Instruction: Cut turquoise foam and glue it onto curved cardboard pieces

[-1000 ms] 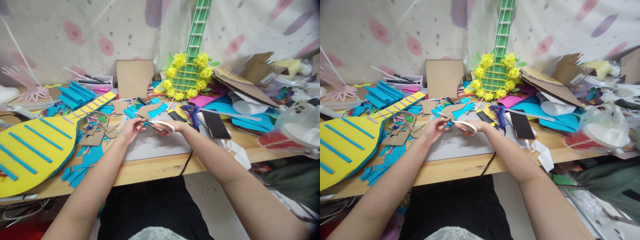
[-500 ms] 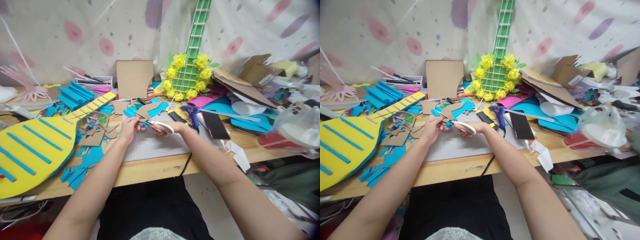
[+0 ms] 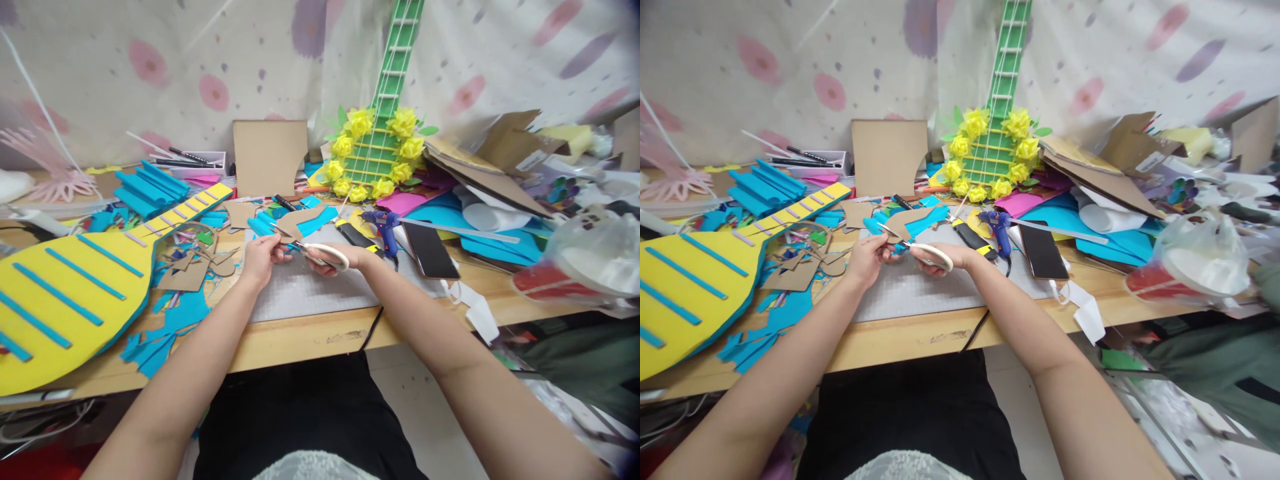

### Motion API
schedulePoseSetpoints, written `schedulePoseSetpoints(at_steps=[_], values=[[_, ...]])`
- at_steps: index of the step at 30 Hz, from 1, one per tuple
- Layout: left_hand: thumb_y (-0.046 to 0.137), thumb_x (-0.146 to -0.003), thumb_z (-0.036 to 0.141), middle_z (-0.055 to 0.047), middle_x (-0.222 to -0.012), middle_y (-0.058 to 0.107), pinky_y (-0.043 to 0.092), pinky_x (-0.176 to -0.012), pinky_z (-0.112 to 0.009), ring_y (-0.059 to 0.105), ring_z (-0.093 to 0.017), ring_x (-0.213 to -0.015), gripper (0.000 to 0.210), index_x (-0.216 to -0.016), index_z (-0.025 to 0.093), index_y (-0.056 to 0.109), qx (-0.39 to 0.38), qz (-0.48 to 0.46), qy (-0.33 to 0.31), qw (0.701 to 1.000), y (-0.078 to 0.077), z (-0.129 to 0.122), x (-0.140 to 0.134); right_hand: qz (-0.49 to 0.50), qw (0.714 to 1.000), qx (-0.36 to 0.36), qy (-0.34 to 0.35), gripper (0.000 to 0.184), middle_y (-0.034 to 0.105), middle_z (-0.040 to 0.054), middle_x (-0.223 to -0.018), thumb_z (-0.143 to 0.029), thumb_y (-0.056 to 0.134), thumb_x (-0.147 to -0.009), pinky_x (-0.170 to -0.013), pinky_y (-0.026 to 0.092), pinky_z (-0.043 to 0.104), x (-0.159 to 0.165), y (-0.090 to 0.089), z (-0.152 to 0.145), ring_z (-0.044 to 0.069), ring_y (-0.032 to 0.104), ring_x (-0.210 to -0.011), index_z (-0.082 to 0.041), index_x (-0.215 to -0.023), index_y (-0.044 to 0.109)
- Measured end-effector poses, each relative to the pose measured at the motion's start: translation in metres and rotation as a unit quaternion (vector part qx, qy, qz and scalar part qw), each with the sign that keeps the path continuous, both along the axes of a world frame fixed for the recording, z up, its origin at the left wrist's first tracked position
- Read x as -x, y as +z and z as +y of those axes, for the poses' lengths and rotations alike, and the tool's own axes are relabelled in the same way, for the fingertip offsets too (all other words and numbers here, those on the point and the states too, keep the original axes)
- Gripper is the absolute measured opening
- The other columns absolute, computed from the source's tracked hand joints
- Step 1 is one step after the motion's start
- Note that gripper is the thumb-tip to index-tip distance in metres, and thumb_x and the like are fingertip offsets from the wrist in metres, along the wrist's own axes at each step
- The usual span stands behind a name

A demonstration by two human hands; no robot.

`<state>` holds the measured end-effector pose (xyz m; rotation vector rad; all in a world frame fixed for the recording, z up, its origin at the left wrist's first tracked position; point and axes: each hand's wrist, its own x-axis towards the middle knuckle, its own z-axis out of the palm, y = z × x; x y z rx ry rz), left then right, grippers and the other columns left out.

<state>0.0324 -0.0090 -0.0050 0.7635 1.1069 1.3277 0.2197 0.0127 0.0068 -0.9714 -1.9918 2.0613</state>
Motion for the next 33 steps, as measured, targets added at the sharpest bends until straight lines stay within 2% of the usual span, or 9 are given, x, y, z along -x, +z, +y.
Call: schedulePoseSetpoints(at_steps=[13,19,29,33], values=[[0.057,-0.074,0.016,0.000,-0.047,0.055,0.049,-0.047,-0.020,0.044,-0.005,-0.038,0.017,-0.058,0.010,0.058,-0.002,-0.087,0.035,0.996,0.003,0.004,0.005,0.033,0.996,-0.042,0.073,0.061,0.038,-0.0047,-0.055,-0.074,0.034,-0.079,-0.042,0.029,0.021,0.014,0.007,0.011,0.006,0.037,-0.046,-0.015,-0.078,0.046],[0.055,-0.075,0.016,-0.001,-0.048,0.056,0.050,-0.047,-0.020,0.044,-0.005,-0.038,0.017,-0.059,0.011,0.057,-0.008,-0.091,0.049,0.995,0.002,0.004,0.006,0.044,0.997,-0.020,0.054,0.058,0.038,-0.0053,-0.052,-0.070,0.032,-0.082,-0.039,0.024,0.018,0.017,-0.001,0.016,0.006,0.036,-0.044,-0.014,-0.077,0.047],[0.055,-0.074,0.016,-0.001,-0.047,0.056,0.050,-0.047,-0.020,0.044,-0.005,-0.037,0.016,-0.059,0.011,0.057,-0.002,-0.063,0.079,0.995,-0.001,0.005,0.002,0.021,1.000,0.004,-0.002,0.053,0.034,-0.0069,-0.049,-0.066,0.035,-0.085,-0.037,0.027,0.017,0.021,-0.002,0.008,0.005,0.033,-0.042,-0.015,-0.075,0.045],[0.057,-0.071,0.018,0.000,-0.045,0.055,0.050,-0.045,-0.022,0.043,-0.006,-0.035,0.018,-0.054,0.012,0.057,-0.013,-0.028,0.071,0.997,-0.001,0.006,0.004,0.016,1.000,0.013,0.017,0.056,0.033,-0.0069,-0.051,-0.070,0.036,-0.081,-0.039,0.027,0.017,0.018,0.000,0.009,0.004,0.032,-0.043,-0.015,-0.075,0.044]])
